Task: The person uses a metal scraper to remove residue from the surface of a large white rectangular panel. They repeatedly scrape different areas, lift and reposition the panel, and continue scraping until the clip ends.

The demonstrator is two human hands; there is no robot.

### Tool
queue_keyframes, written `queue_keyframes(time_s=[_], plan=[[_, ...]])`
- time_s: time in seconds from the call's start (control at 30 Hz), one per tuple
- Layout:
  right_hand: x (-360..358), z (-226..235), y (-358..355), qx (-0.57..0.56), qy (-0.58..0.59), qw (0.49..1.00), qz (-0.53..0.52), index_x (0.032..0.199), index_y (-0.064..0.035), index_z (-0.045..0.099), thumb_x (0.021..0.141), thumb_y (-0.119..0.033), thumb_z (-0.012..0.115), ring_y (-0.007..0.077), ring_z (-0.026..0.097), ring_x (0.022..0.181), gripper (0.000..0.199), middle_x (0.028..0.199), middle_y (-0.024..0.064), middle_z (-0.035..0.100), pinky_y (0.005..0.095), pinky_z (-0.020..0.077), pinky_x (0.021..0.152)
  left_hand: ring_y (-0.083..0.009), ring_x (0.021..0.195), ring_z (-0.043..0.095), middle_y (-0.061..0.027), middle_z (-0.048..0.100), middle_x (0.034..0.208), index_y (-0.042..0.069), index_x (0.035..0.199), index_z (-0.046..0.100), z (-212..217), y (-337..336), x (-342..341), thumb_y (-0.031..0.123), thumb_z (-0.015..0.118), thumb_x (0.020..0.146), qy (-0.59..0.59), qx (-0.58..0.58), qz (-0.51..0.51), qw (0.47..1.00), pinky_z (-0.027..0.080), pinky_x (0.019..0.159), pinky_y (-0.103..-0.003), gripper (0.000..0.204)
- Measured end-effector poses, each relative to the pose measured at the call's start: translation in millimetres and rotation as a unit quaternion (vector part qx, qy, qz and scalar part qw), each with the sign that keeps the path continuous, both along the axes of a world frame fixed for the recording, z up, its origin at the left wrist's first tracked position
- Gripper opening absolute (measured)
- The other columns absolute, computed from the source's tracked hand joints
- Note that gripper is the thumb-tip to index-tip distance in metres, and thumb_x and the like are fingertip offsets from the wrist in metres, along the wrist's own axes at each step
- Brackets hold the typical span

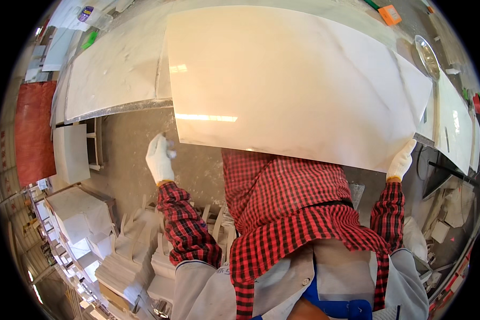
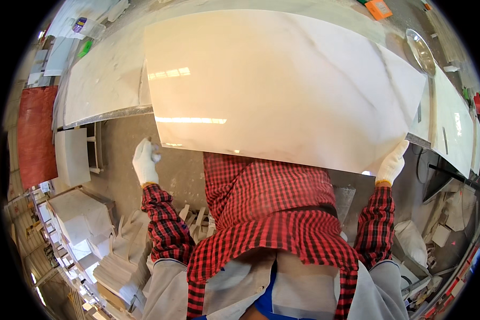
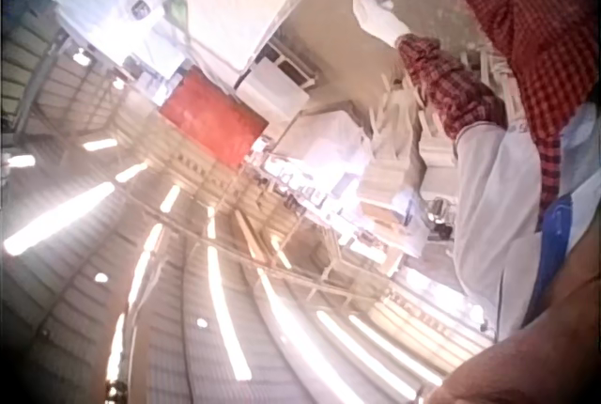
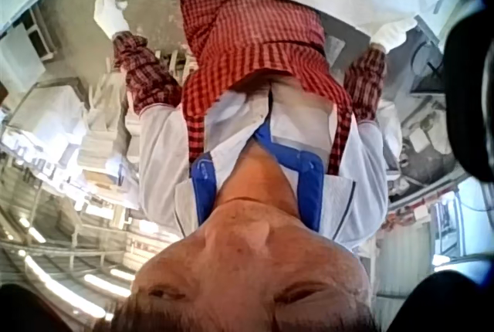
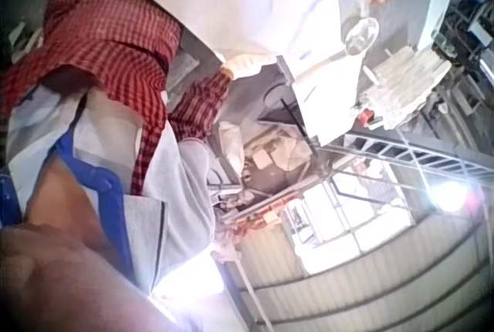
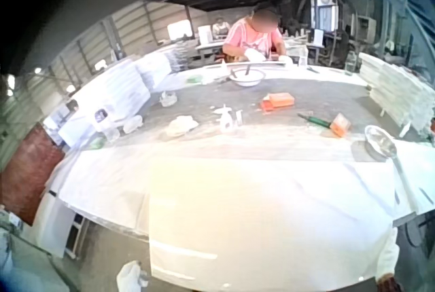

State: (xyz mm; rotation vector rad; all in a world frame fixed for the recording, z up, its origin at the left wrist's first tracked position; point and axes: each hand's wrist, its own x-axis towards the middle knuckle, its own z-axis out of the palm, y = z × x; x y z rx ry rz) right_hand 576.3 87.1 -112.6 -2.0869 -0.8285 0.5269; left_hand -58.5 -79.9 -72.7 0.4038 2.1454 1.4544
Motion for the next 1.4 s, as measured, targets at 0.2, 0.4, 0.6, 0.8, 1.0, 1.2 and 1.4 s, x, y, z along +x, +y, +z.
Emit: queue_keyframes(time_s=[0.2,0.4,0.6,0.8,1.0,1.2,1.4], plan=[[3.1,-1.3,5.1,-0.001,0.006,1.0,-0.018,0.085,0.0142,0.066,0.1,-0.07,0.037,0.022,0.047,0.064,0.091,0.065,0.0089,0.054,0.0385,0.0424,0.069,-0.0112,0.043,0.042,-0.0008,0.048,0.056,0.002,0.085,0.062,6.8,17.5,14.9,0.046,0.06,0.099,0.0,-0.069,0.094,0.993,0.038,0.044,-0.027,0.047],[-0.3,2.4,4.1,-0.032,0.005,0.999,-0.007,0.095,0.0144,0.068,0.103,-0.065,0.036,0.0216,0.053,0.067,0.086,0.071,0.0124,0.064,0.0391,0.0449,0.071,-0.0177,0.063,0.054,-0.0057,0.056,0.075,0.003,0.093,0.062,48.1,16.4,-0.2,0.073,0.033,0.099,-0.001,0.001,0.056,0.998,0.049,0.061,-0.034,0.077],[-3.2,13.8,3.0,-0.003,0.024,0.999,-0.032,0.079,0.0109,0.064,0.104,-0.063,0.039,0.0182,0.044,0.059,0.082,0.062,0.0058,0.053,0.0385,0.0416,0.061,-0.0336,0.145,0.039,-0.0222,0.036,0.158,-0.001,0.155,0.031,89.7,74.5,8.4,0.07,0.028,0.101,-0.003,0.206,-0.158,0.966,0.03,0.119,-0.047,0.089],[-17.2,10.3,14.5,0.072,0.013,0.997,-0.018,0.075,0.007,0.062,0.104,-0.062,0.04,0.015,0.04,0.061,0.079,0.061,0.0027,0.048,0.0385,0.0395,0.06,-0.0344,0.15,0.027,-0.0216,0.026,0.163,0.0,0.159,0.023,93.3,153.0,23.5,0.064,0.028,0.105,-0.024,0.215,-0.209,0.954,0.02,0.124,-0.043,0.084],[-14.5,9.3,23.2,0.027,0.039,0.999,-0.021,0.078,0.0091,0.064,0.103,-0.064,0.04,0.0173,0.042,0.063,0.081,0.061,0.0076,0.051,0.0405,0.0415,0.063,-0.0212,0.142,0.04,-0.01,0.038,0.159,0.0,0.156,0.033,74.7,189.7,-0.2,0.043,0.038,0.11,-0.179,0.183,-0.201,0.946,0.033,0.118,-0.035,0.062],[-22.2,35.3,29.0,0.025,0.062,0.997,-0.041,0.082,0.0126,0.061,0.103,-0.065,0.038,0.02,0.042,0.065,0.084,0.063,0.0105,0.049,0.0395,0.0418,0.066,-0.0162,0.12,0.055,-0.0068,0.058,0.136,-0.003,0.144,0.051,98.9,208.5,50.9,0.04,0.047,0.108,-0.011,0.094,-0.194,0.976,0.044,0.103,-0.03,0.056],[-26.3,55.8,21.4,-0.007,0.185,0.982,-0.047,0.11,0.0093,0.066,0.101,-0.064,0.043,0.0159,0.053,0.085,0.078,0.093,0.007,0.065,0.0329,0.0465,0.079,-0.0188,0.121,0.054,-0.0094,0.057,0.137,-0.006,0.142,0.051,86.3,201.1,66.6,0.035,0.051,0.107,0.054,0.157,-0.125,0.978,0.044,0.103,-0.031,0.054]])
